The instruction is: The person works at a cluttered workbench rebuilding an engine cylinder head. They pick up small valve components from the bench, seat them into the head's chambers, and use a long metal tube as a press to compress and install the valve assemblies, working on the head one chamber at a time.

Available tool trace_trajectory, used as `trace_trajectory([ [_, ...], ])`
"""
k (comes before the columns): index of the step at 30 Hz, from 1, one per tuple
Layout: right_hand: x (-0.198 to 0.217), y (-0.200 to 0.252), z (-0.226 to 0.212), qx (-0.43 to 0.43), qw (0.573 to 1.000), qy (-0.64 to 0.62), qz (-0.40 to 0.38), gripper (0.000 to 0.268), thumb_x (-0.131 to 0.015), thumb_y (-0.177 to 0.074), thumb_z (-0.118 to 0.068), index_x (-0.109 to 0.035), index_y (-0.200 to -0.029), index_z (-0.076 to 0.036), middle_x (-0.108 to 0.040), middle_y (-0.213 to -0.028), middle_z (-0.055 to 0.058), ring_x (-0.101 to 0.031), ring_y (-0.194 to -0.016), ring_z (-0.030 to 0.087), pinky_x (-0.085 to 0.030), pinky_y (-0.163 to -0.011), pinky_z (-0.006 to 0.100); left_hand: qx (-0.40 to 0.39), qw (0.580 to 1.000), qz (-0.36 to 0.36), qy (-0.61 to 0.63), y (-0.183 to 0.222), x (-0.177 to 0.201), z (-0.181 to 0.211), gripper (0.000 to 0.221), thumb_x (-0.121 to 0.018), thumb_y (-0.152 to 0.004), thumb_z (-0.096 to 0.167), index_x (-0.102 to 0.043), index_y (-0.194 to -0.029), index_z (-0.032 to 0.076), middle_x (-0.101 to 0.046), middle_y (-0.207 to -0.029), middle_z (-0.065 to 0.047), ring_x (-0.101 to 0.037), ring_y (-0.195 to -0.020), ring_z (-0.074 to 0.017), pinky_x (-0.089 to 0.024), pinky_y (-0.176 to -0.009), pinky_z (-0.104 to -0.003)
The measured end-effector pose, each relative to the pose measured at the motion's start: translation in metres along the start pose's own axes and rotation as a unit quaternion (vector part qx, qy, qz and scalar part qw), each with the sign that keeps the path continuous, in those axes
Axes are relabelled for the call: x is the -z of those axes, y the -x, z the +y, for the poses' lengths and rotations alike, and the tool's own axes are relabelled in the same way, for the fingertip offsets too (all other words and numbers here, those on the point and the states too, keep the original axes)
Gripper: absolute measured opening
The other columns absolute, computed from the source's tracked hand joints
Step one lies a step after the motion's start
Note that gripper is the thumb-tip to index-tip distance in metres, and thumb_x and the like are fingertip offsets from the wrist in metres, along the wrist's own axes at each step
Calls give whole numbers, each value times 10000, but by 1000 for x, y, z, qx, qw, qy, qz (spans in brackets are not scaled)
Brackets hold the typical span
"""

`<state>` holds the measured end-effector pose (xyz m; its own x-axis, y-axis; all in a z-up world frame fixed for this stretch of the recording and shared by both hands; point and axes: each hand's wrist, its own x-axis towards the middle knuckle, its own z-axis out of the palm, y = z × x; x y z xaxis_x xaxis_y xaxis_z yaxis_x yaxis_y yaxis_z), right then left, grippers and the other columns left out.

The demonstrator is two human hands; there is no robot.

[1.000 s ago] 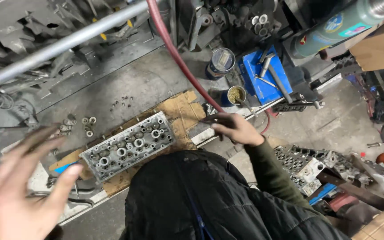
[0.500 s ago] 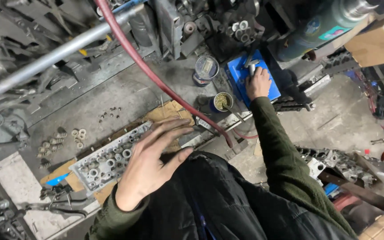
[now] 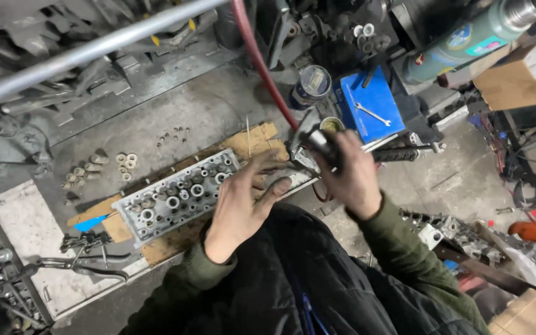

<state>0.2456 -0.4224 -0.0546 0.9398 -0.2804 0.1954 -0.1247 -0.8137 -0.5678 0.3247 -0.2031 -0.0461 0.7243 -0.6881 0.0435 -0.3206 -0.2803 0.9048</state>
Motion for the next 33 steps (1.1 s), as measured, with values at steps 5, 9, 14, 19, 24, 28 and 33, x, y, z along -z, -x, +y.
trace_trajectory([
  [5, -93, 47, -59, 78, 980, -120, -139, 683, -758, -842, -149, -477, -1443, 15, -649, -1132, 265, -658, -1003, 458, -538, -793, 470, 150, 965, 157, 150, 75, -19, -94, 617, -646, -991, 446, -519, -1382, -15, -713, -1167, -233, -688, -1093, -378, -544, -922, -454],
  [9, -185, 74, -43, 80, 960, -127, -235, 484, -729, -910, -123, -575, -1356, -14, -719, -1127, 257, -702, -1038, 434, -566, -831, 448, 213, 949, 207, 103, 120, -12, -159, 646, -597, -1005, 475, -481, -1388, -32, -688, -1125, -224, -683, -1047, -384, -531, -864, -486],
  [14, -192, 58, -57, -95, 911, -325, -235, 339, -682, -959, -119, -568, -1261, -15, -650, -900, 135, -613, -731, 230, -480, -619, 368, 240, 942, 208, 104, 178, 6, -254, 664, -577, -1008, 466, -407, -1457, 8, -661, -1211, -234, -673, -1060, -414, -540, -851, -497],
  [19, -181, 70, -73, -218, 784, -558, -163, 147, -576, -1044, -197, -536, -1014, -58, -505, -706, 15, -458, -534, 117, -382, -488, 288, 238, 938, 244, -59, 199, 52, -330, 554, -602, -1044, 359, -490, -1412, -41, -670, -1148, -314, -611, -1109, -512, -495, -915, -551],
  [24, -219, 87, -62, -318, 769, -509, -221, 303, -545, -1099, -289, -513, -915, -49, -402, -604, -16, -359, -457, 91, -286, -416, 277, 216, 942, 168, -196, 208, 123, -301, 523, -662, -982, 286, -558, -1391, -23, -675, -1173, -295, -649, -1086, -469, -511, -940, -526],
  [28, -203, 80, -98, -309, 766, -505, -252, 269, -542, -1067, -293, -552, -945, -54, -390, -584, -30, -333, -431, 76, -258, -390, 274, 166, 933, 231, -218, 200, 143, -288, 530, -751, -960, 345, -632, -1305, -39, -674, -1228, -275, -631, -1132, -467, -504, -951, -507],
  [33, -229, 76, -97, -259, 844, -407, -233, 220, -613, -1024, -259, -541, -1050, -53, -481, -635, -35, -400, -453, 75, -310, -396, 280, 58, 939, 264, -213, 181, 139, -304, 475, -783, -927, 344, -697, -1185, -45, -693, -1193, -264, -659, -1080, -444, -534, -919, -472],
])
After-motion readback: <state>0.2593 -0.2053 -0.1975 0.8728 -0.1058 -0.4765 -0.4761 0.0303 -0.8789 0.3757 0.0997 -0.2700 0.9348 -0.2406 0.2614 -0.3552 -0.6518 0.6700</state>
